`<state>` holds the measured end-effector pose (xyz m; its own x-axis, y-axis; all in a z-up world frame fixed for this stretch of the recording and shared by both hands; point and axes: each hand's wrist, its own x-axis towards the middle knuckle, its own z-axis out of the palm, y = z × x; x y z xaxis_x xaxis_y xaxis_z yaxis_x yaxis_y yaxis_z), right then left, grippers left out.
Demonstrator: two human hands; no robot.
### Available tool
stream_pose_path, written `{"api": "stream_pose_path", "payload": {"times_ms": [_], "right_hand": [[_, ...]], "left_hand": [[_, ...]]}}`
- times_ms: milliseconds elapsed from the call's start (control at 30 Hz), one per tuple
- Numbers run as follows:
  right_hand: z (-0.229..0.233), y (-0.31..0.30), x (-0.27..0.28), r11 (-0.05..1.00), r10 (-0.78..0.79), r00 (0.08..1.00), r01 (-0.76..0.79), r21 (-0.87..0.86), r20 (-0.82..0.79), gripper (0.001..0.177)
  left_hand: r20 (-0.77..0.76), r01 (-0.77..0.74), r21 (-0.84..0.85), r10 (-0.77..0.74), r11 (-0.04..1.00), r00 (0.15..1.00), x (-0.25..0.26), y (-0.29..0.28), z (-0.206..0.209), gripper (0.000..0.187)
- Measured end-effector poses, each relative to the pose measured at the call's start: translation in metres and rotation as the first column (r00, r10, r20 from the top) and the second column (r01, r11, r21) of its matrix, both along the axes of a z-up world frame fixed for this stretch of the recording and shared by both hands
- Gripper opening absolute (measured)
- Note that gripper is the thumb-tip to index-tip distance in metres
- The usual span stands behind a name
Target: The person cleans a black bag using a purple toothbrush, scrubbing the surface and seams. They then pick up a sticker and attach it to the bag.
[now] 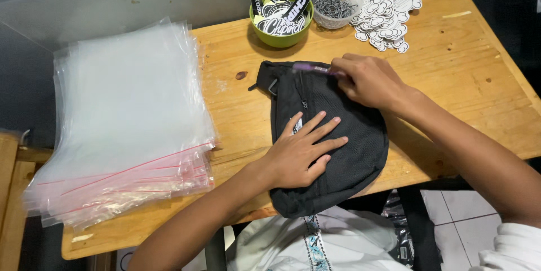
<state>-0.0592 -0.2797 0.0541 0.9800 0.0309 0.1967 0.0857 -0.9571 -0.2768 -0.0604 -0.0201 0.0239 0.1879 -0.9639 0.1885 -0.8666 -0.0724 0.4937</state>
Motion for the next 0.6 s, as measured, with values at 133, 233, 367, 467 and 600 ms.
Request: {"api": "stream_pose_path", "payload": {"times_ms": [133, 233, 367, 467, 600], "right_hand": [[-0.009, -0.006, 0.009, 0.970, -0.055, 0.995, 0.073, -0.231, 0.085, 0.016], [0.006, 0.021, -0.001, 0.988, -0.006, 0.999, 0.014, -0.155, 0.051, 0.019], [0.010, 0.032, -0.024, 0.984, 0.039, 0.999, -0.044, -0.174, -0.037, 0.015], [0.023, 0.042, -0.058, 0.954, 0.095, 0.993, -0.112, -0.277, -0.076, 0.013], [0.041, 0.046, -0.107, 0.968, 0.239, 0.923, -0.250, 0.002, -0.301, 0.007]], "left_hand": [[-0.216, 0.001, -0.108, -0.025, 0.994, 0.976, 0.003, 0.001, 0.015, 0.051], [-0.161, -0.266, -0.472, 0.214, 0.841, 0.963, 0.020, -0.001, 0.005, 0.032], [0.096, -0.388, -0.315, 0.435, 0.866, 0.895, 0.035, 0.008, -0.020, 0.047], [0.283, -0.435, -0.195, 0.475, 0.879, 0.833, 0.034, 0.008, -0.032, 0.058], [0.356, -0.459, -0.175, 0.490, 0.871, 0.796, 0.034, 0.004, -0.035, 0.065]]}}
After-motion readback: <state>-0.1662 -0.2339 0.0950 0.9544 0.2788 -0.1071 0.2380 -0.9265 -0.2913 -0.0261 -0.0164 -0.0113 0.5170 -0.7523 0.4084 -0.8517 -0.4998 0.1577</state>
